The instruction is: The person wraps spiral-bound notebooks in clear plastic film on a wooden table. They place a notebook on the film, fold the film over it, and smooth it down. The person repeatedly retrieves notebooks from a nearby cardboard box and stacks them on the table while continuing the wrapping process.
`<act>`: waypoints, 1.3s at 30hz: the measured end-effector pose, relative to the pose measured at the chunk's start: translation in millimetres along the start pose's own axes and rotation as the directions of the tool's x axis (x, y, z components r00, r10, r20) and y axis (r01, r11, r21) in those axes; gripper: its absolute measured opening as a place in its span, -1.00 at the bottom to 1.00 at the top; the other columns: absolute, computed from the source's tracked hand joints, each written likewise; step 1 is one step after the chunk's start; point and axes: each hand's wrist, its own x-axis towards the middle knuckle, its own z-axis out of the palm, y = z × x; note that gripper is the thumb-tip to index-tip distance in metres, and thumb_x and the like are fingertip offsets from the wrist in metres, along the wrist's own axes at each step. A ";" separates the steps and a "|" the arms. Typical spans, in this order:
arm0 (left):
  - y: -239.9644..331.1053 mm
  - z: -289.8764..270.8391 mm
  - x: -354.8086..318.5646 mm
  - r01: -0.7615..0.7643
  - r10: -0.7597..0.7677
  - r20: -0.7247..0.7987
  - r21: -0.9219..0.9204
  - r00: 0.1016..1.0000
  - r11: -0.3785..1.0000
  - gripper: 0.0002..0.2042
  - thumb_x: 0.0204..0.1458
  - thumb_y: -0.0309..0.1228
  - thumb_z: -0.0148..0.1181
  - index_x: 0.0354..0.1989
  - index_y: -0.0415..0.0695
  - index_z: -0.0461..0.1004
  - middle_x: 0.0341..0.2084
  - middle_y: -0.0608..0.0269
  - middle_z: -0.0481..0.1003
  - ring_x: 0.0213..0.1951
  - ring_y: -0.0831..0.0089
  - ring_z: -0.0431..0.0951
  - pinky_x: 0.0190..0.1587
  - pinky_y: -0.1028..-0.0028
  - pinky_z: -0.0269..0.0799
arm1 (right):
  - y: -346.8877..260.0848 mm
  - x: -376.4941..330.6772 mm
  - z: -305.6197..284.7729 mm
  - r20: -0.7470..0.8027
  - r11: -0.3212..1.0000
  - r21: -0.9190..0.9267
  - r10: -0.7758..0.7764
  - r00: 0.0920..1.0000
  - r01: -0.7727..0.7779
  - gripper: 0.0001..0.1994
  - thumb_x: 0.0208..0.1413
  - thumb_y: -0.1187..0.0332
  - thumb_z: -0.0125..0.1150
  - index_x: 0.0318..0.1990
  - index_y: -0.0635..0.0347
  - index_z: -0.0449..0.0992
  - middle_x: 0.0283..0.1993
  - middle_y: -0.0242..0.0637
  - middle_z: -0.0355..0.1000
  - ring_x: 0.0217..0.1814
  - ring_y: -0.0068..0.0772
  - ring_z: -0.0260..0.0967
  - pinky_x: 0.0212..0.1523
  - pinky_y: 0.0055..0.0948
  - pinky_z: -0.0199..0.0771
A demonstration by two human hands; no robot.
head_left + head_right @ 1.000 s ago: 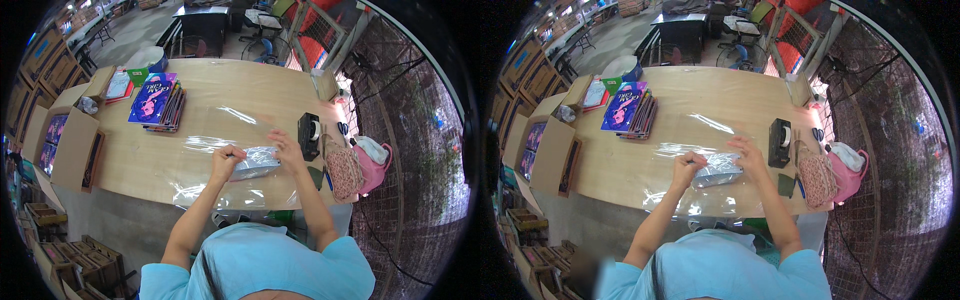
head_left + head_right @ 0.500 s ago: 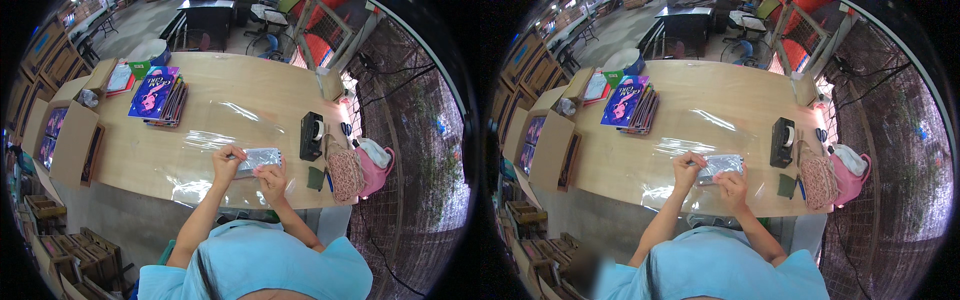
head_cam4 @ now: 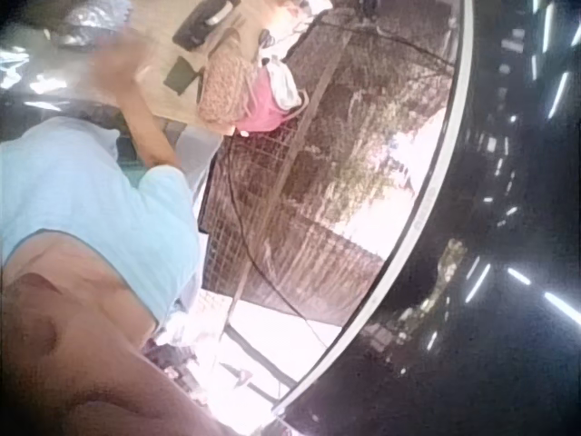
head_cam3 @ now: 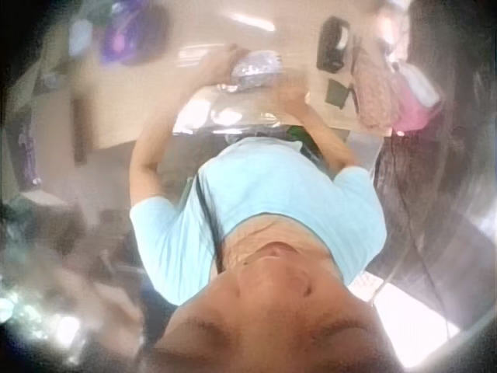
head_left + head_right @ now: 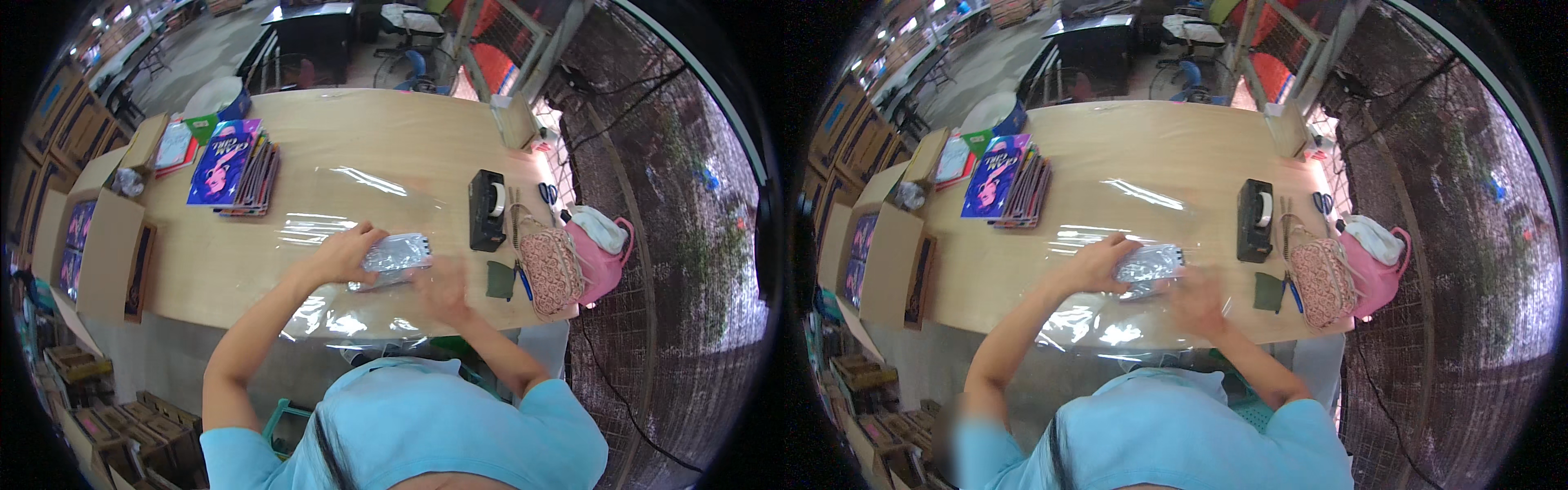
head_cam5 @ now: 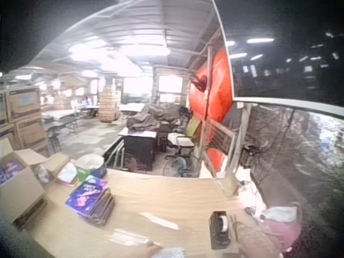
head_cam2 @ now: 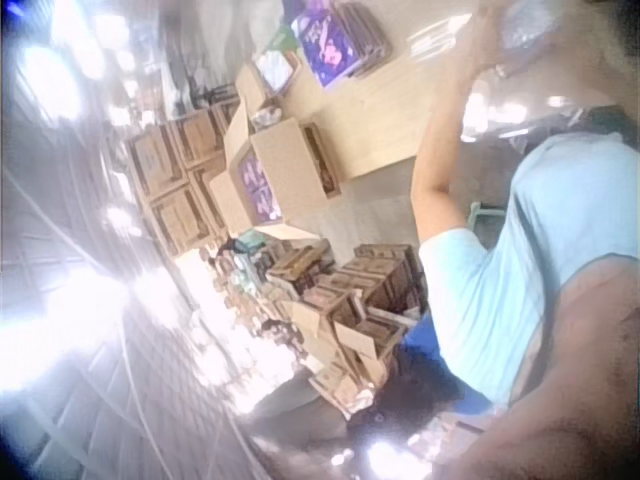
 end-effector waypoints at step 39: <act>35.7 16.5 -10.2 0.189 -0.168 -0.235 0.067 0.957 0.980 -0.38 -0.33 -0.20 0.40 -0.03 -0.13 0.34 -0.19 0.14 0.41 -0.19 0.06 0.51 -0.22 0.18 0.49 | -22.4 -39.0 52.3 0.486 0.430 0.157 0.750 0.449 -0.889 -0.60 0.01 0.02 0.30 -0.54 0.22 0.50 -0.61 -0.33 0.40 -0.54 -0.49 0.35 -0.52 -0.34 0.27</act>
